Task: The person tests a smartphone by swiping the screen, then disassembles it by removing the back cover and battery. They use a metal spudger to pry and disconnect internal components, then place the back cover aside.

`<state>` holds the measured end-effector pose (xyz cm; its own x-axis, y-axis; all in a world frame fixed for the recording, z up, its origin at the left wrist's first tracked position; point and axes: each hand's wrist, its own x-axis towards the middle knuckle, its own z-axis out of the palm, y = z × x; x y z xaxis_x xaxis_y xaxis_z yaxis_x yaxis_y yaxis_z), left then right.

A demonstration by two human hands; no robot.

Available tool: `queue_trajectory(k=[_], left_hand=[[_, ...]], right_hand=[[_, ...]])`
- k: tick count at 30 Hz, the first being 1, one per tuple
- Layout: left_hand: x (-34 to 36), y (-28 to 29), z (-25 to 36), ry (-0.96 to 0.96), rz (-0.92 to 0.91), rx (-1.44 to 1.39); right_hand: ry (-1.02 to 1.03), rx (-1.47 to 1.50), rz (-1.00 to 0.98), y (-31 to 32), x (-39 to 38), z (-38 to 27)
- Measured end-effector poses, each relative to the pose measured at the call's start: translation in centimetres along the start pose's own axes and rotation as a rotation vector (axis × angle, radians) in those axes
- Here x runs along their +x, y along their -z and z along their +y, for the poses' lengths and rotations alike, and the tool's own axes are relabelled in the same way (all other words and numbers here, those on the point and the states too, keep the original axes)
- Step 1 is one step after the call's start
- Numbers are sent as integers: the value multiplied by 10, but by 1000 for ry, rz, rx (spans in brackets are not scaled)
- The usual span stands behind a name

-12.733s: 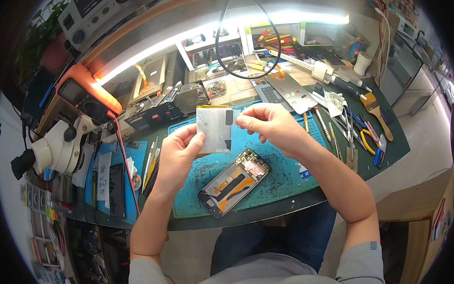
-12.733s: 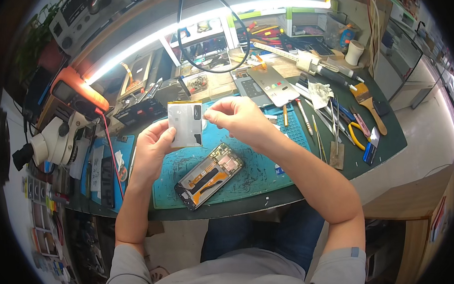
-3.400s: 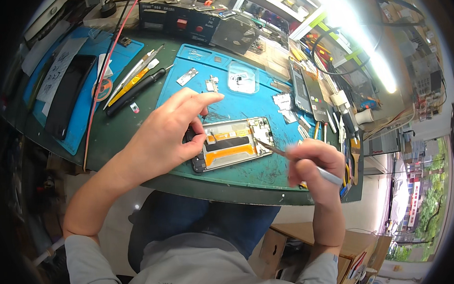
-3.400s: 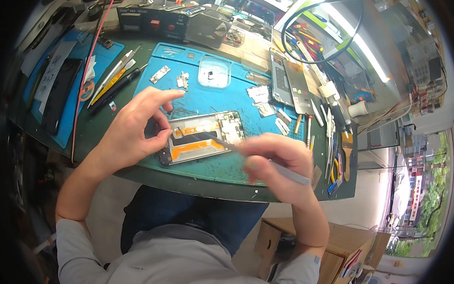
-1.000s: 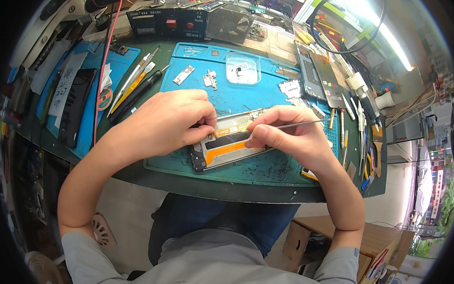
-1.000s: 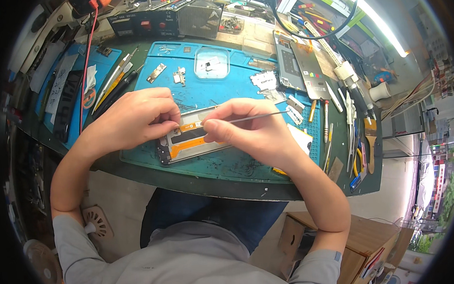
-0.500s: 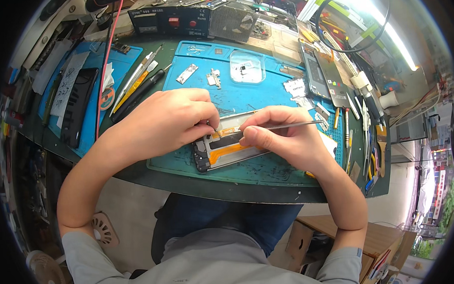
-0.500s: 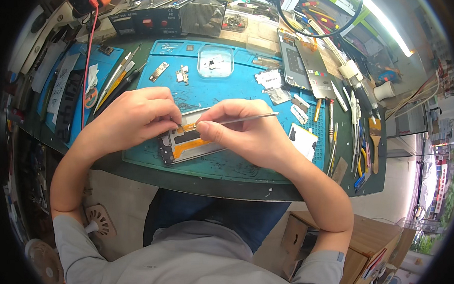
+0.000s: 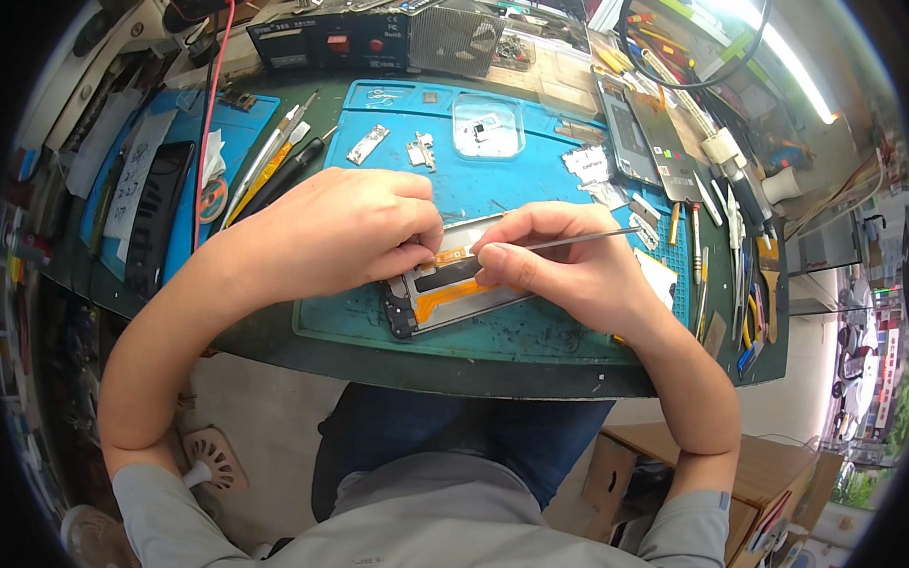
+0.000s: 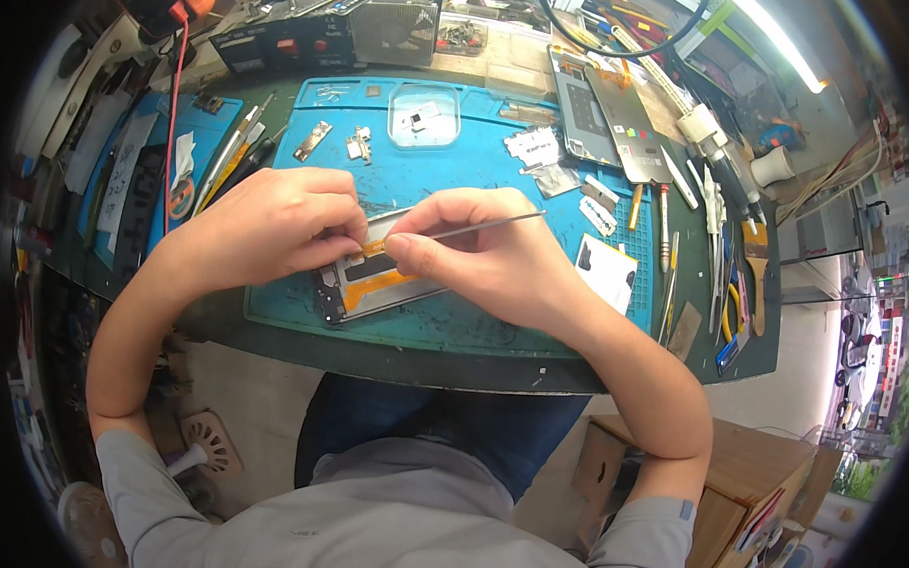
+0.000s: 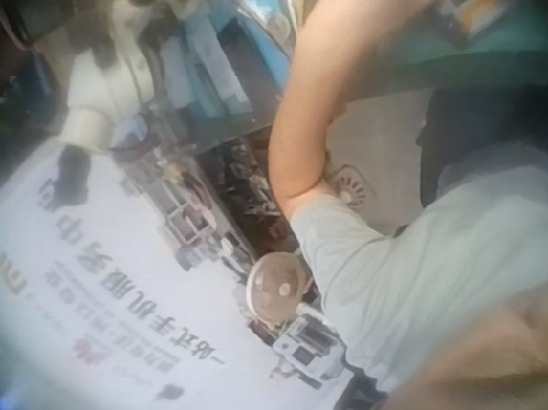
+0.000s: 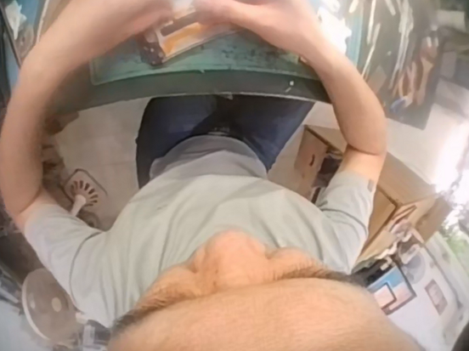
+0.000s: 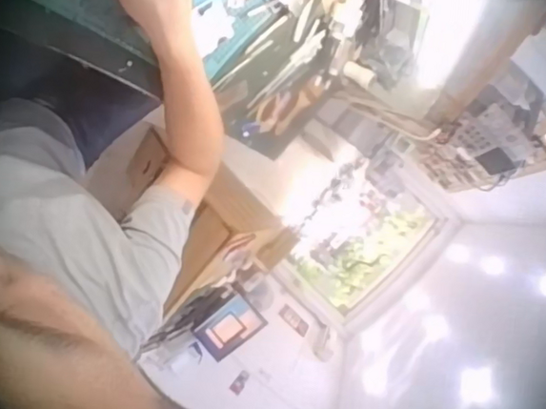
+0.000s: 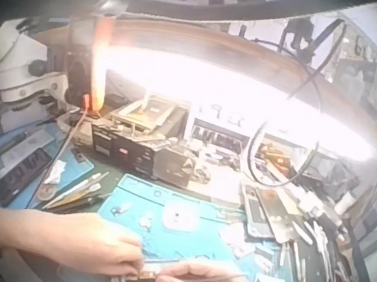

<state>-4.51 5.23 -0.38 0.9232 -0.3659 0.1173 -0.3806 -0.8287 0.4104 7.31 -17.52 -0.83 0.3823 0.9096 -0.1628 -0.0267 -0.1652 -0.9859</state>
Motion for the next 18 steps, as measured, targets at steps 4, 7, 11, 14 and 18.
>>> queue_trajectory(k=[4,7,11,14,18], left_hand=[[1,-2,-6,-44,-15,-37],[1,-6,-7,-88,15,-21],[0,-7,-9,-78,12,-69],[0,-7,-10,-66,8,-130],[0,-5,-11,-52,-2,-139]], right_hand=[[5,1,-4,0,0,1],[13,-7,-6,0,0,1],[19,-11,-4,-1,1,3],[52,-50,3,-1,0,6],[65,-64,6,-2,1,6]])
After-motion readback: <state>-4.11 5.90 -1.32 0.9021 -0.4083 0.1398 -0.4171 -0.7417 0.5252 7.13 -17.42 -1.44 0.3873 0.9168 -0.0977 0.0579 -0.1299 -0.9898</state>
